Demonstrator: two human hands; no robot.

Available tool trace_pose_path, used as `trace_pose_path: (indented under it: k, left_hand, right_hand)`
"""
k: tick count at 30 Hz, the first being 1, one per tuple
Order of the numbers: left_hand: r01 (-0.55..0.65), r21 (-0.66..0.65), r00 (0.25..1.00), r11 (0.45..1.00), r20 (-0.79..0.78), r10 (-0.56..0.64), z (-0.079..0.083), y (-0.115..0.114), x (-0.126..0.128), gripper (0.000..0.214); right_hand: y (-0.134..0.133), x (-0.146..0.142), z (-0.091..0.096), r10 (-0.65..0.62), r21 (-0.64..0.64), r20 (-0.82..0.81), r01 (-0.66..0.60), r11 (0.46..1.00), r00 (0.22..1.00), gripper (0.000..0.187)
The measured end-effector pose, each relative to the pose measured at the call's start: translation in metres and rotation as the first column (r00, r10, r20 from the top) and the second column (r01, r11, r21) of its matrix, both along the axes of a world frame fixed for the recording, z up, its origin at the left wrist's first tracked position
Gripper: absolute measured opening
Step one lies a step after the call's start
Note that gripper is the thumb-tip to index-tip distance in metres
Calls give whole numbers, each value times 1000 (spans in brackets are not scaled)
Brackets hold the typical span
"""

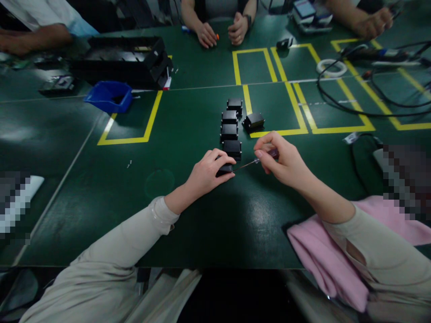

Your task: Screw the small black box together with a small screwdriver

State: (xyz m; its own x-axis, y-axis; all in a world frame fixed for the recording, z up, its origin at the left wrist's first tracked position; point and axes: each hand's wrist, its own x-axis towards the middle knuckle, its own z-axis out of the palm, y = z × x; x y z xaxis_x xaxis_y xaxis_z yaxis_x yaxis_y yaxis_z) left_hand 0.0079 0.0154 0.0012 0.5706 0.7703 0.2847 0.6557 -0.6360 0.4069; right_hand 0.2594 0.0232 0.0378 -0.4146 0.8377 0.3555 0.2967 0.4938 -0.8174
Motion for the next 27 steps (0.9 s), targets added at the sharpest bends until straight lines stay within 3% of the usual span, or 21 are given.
trace_pose_path:
  k: [5,9,17,20,27]
  left_hand:
    - [-2,-3,1000,1000,-1,2,0,0,0,30]
    - [-1,-5,1000,1000,-6,1,0,0,0,30]
    - [0,-4,1000,1000,3,0,1,0,0,29]
    - [-4,-14,1000,1000,-3,3,2,-1,0,28]
    - [-8,-15,1000,1000,-12,8,2,0,1,28]
  right_hand:
    - [0,0,0,-44,72,37,41,997,998,8]
    - [0,0,2,-14,52,44,11,999,999,12]
    - [-1,1,3,-17,56,54,14,998,998,4]
    - [-1,0,4,-15,25,60,13,1000,998,12]
    - [-1,0,3,-15,50,41,13,999,999,4]
